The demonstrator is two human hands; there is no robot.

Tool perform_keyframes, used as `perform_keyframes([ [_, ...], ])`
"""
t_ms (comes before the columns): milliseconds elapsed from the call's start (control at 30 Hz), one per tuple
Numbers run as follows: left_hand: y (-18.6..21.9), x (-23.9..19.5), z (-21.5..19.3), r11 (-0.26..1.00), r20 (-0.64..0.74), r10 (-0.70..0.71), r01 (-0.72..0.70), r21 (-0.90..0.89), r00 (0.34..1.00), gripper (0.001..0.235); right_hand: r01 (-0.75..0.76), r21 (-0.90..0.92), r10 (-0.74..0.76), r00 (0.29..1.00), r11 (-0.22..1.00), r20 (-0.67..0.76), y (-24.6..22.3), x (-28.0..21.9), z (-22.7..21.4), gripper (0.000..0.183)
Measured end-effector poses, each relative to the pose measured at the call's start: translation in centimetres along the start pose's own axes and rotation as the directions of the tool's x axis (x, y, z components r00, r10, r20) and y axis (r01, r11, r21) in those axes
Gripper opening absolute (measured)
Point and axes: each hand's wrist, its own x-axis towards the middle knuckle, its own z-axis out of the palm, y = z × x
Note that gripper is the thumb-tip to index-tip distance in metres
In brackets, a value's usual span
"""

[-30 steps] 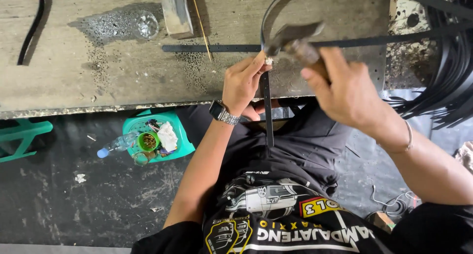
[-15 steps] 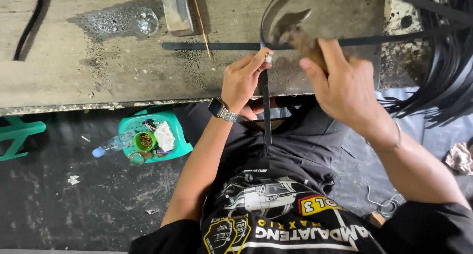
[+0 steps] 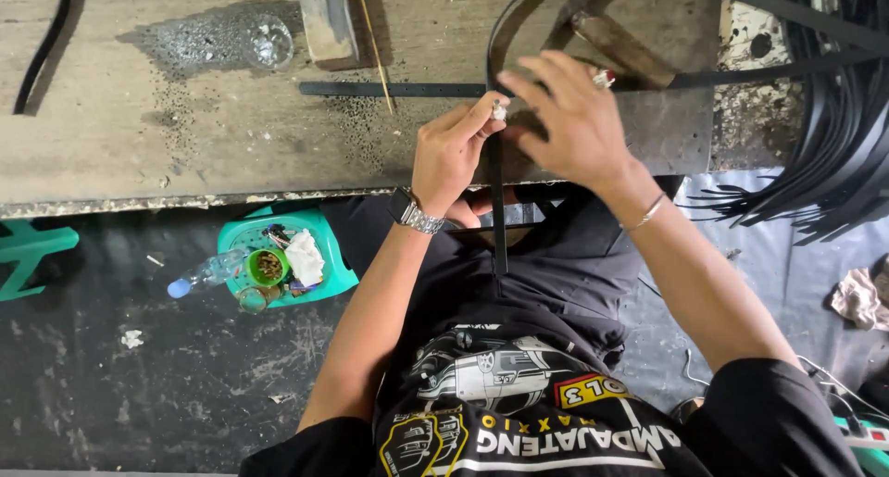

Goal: Applying a finishing substance to the edge of a leather strap and hammering it to secure the edge.

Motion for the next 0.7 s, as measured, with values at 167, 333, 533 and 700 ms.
perform_keyframes([
  [167,0.2,1.4,-0.9,0.945,-0.035,-0.223,0.208,-0.252,0.974,0.022,-0.057,0.08,0.041,0.98,0.995,0.193,-0.3,0.6,0.0,0.061],
  [333,0.8,2.4,-1.9,0.704,-0.048,-0.53,0.408,-0.581,0.847,0.045,-0.052,0.104,0.031,0.98,0.993,0.195,-0.6,0.6,-0.1,0.053],
  [533,1.3,2.2,-2.1,0.848,-0.114,-0.42,0.345,-0.402,0.9,0.037,-0.087,0.149,0.049,0.969,0.985,0.24,-0.9,0.3,-0.3,0.054],
  [700,1.5,2.3,-2.4,0.888,-0.123,-0.407,0.361,-0.285,0.905,0.043,-0.036,0.174,0.003,0.983,0.984,0.185,-1.7,-0.4,-0.5,0.046],
])
